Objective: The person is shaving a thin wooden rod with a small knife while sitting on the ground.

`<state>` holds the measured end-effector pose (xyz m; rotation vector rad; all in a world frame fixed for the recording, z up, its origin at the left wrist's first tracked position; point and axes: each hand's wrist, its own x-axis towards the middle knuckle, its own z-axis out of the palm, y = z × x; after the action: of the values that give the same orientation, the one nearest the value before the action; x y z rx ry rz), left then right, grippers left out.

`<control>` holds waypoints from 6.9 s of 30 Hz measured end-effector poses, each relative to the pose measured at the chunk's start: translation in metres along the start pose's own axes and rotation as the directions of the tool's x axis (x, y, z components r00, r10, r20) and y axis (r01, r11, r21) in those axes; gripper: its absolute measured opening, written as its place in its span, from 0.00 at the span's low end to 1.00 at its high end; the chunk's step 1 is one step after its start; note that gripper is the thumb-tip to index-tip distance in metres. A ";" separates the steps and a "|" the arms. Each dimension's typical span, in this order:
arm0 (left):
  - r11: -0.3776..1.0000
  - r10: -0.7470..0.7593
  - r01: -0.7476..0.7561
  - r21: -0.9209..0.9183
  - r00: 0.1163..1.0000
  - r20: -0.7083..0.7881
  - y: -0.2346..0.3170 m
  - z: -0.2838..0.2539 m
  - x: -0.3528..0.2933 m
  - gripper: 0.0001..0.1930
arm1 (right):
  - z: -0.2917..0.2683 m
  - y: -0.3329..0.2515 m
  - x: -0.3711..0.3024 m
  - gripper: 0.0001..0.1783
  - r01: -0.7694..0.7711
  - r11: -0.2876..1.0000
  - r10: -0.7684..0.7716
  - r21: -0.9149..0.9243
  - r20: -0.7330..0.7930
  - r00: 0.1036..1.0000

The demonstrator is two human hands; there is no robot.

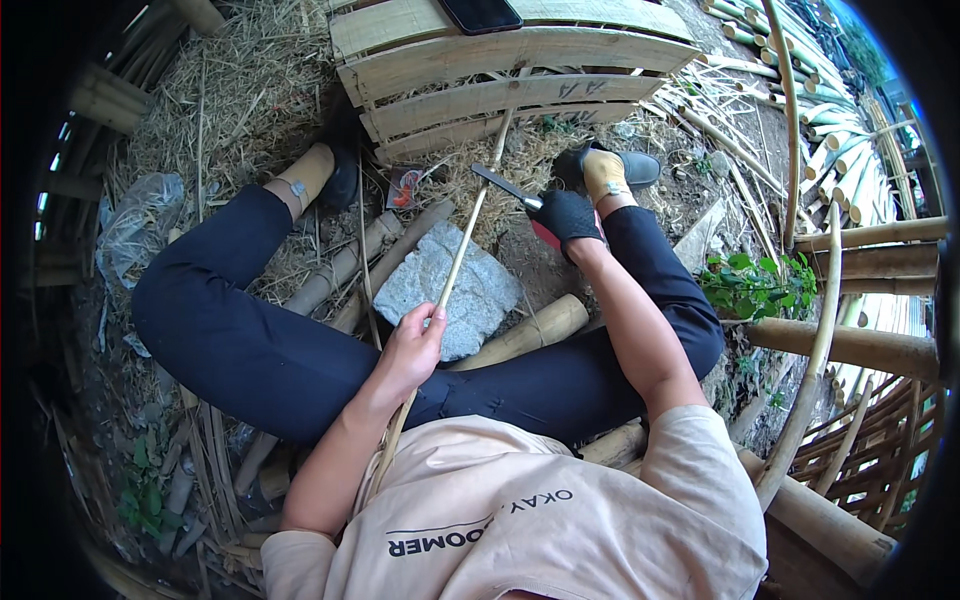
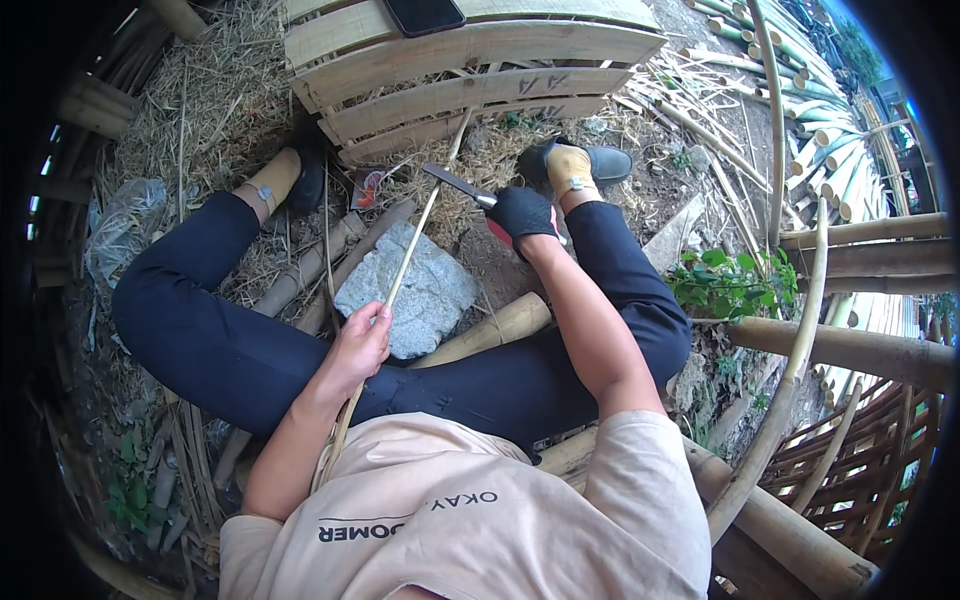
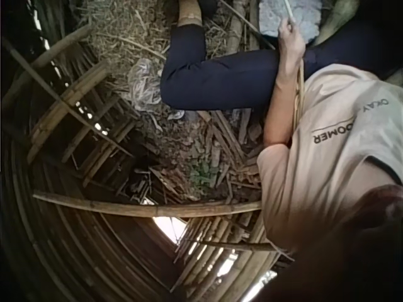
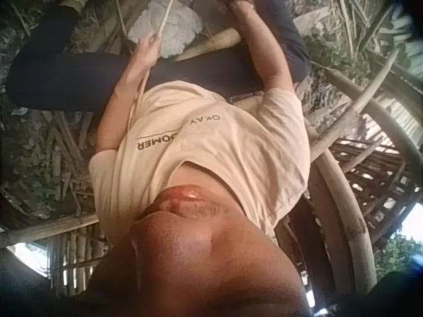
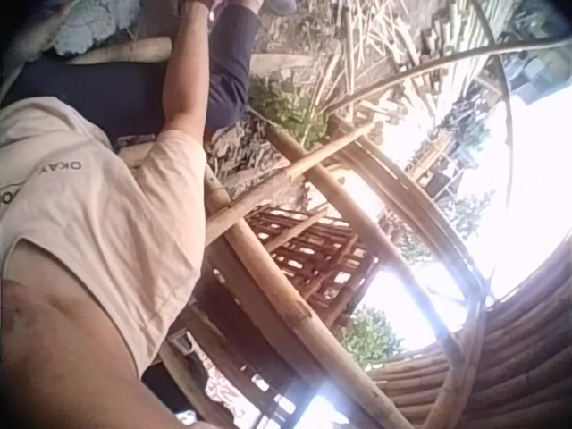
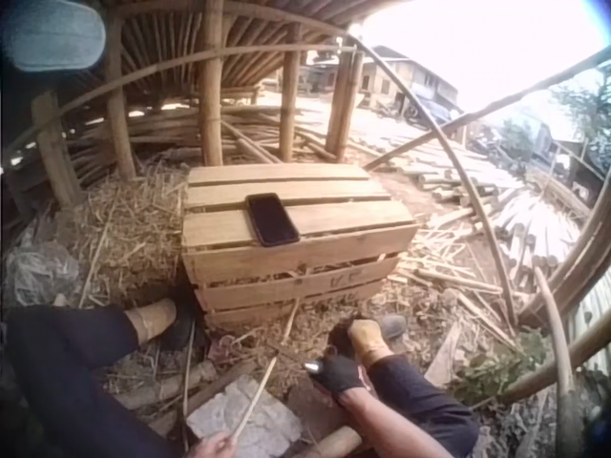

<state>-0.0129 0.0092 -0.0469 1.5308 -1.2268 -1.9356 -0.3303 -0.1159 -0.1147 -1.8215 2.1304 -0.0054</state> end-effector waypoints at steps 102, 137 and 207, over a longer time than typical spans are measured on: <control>0.424 -0.064 0.624 -0.656 0.743 0.666 0.017 -0.017 -0.002 0.16 | 0.008 -0.025 -0.014 0.21 0.072 0.905 0.030 0.420 -0.231 0.972; 0.903 0.037 -0.009 0.429 0.998 -0.057 0.045 -0.003 -0.024 0.11 | -0.033 -0.034 -0.030 0.26 0.020 0.928 0.001 0.371 -0.054 0.999; 0.696 0.454 -0.291 0.657 0.887 -0.088 0.020 0.009 -0.024 0.11 | -0.013 -0.043 -0.027 0.20 0.214 0.846 -0.031 0.488 -0.354 0.935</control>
<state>-0.0172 0.0201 -0.0163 1.5658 -2.0138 -1.0638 -0.2892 -0.1001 -0.0867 -1.6962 1.9373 -0.9000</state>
